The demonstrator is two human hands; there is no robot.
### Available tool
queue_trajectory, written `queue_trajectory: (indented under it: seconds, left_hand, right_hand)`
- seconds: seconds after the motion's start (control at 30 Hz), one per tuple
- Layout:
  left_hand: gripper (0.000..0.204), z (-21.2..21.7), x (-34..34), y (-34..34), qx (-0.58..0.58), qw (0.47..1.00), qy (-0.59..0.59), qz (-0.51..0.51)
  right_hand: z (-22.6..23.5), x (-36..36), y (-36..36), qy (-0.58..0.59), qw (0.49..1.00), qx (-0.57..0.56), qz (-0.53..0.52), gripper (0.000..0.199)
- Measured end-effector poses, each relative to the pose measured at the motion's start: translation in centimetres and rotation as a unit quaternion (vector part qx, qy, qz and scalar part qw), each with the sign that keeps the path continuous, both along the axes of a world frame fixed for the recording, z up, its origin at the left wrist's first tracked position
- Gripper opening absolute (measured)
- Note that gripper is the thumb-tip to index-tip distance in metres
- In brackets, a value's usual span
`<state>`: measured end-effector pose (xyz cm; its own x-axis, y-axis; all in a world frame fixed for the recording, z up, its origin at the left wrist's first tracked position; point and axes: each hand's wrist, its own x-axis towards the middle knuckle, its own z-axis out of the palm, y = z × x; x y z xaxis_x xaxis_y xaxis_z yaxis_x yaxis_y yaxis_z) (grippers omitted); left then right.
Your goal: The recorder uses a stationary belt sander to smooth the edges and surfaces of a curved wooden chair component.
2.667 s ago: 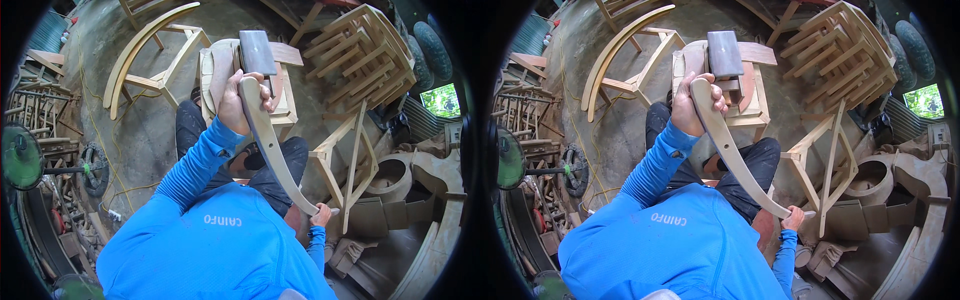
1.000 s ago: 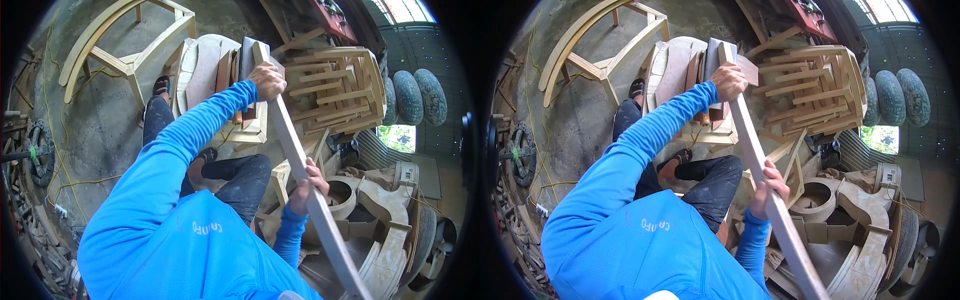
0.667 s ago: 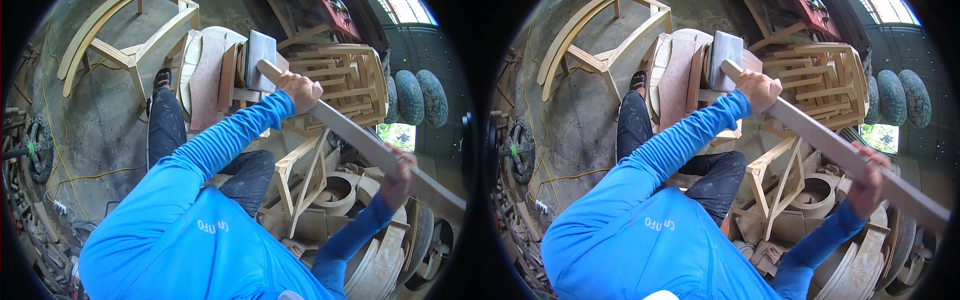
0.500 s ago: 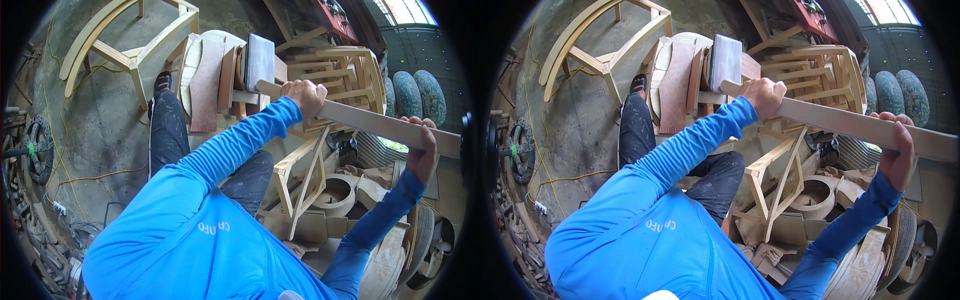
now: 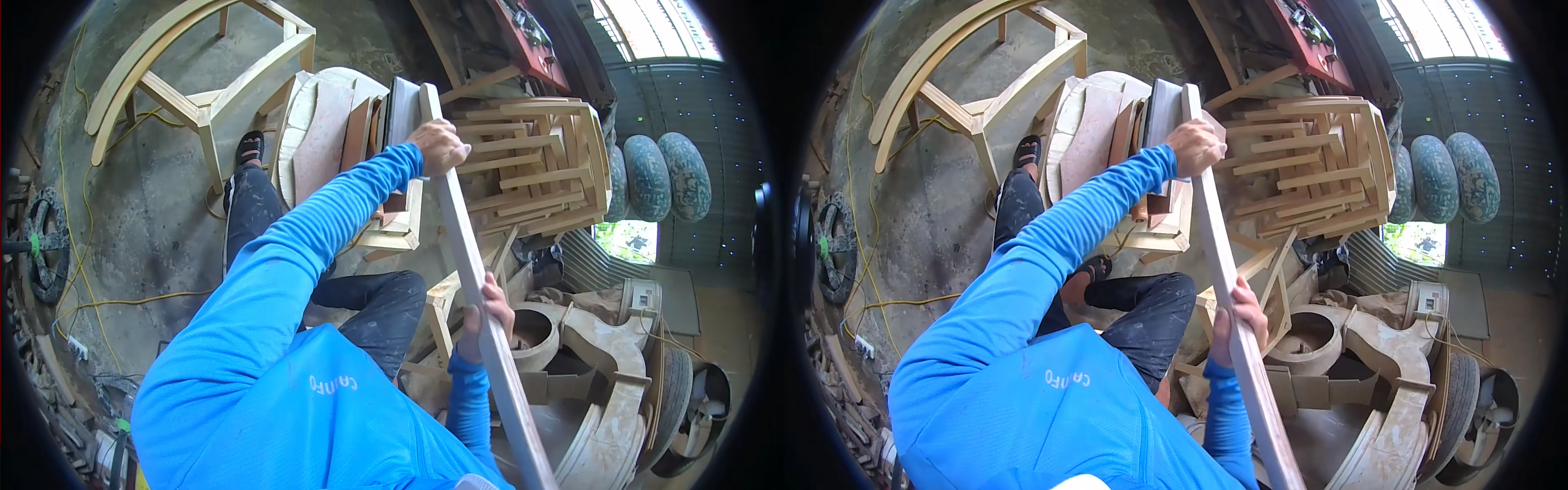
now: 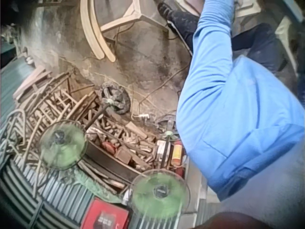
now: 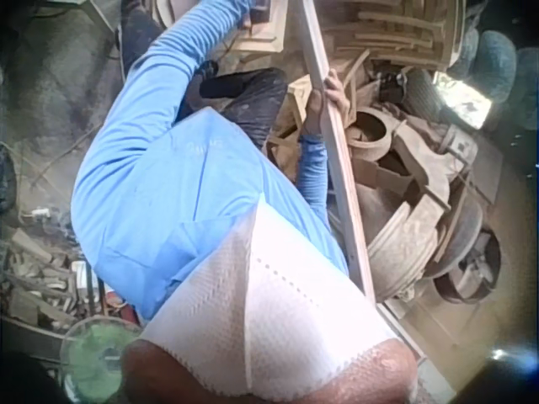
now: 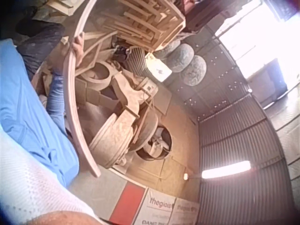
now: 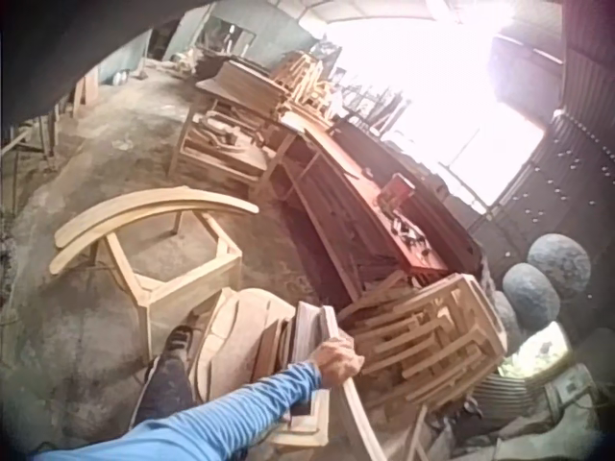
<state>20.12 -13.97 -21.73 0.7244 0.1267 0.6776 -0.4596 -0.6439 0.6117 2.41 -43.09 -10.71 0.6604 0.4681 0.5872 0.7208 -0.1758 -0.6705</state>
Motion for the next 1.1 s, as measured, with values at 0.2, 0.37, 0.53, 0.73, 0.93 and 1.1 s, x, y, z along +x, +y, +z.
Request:
queue_trajectory:
  seconds: [0.2, 0.37, 0.53, 0.73, 0.93, 1.1]
  left_hand:
    - [0.041, 2.1, -3.0, -3.0, 0.015, 0.997, -0.048, 0.055]
    - [0.058, 5.4, -5.5, -5.7, -0.103, 0.989, 0.089, 0.058]
    - [0.063, 11.0, -8.2, -7.0, -0.283, 0.938, 0.193, 0.049]
    - [0.062, 12.2, -7.3, -7.0, -0.415, 0.881, 0.194, 0.122]
    - [0.064, 12.8, -6.4, -6.0, -0.431, 0.872, 0.202, 0.110]
    - [0.063, 12.5, -5.5, -4.4, -0.415, 0.877, 0.207, 0.125]
  right_hand:
    - [5.0, 0.8, -3.2, 0.086, 0.995, 0.045, -0.020, 0.025]
    - [14.7, 2.5, -4.2, 0.064, 0.997, -0.038, 0.000, 0.026]
    - [28.1, 8.0, 0.5, 0.120, 0.980, -0.158, 0.002, 0.029]
    - [34.6, 17.7, 10.1, 0.192, 0.955, -0.219, 0.057, 0.039]
    - [35.3, 17.5, 10.8, 0.165, 0.955, -0.243, 0.049, 0.041]
    - [34.5, 19.2, 10.1, 0.209, 0.958, -0.188, 0.048, 0.043]
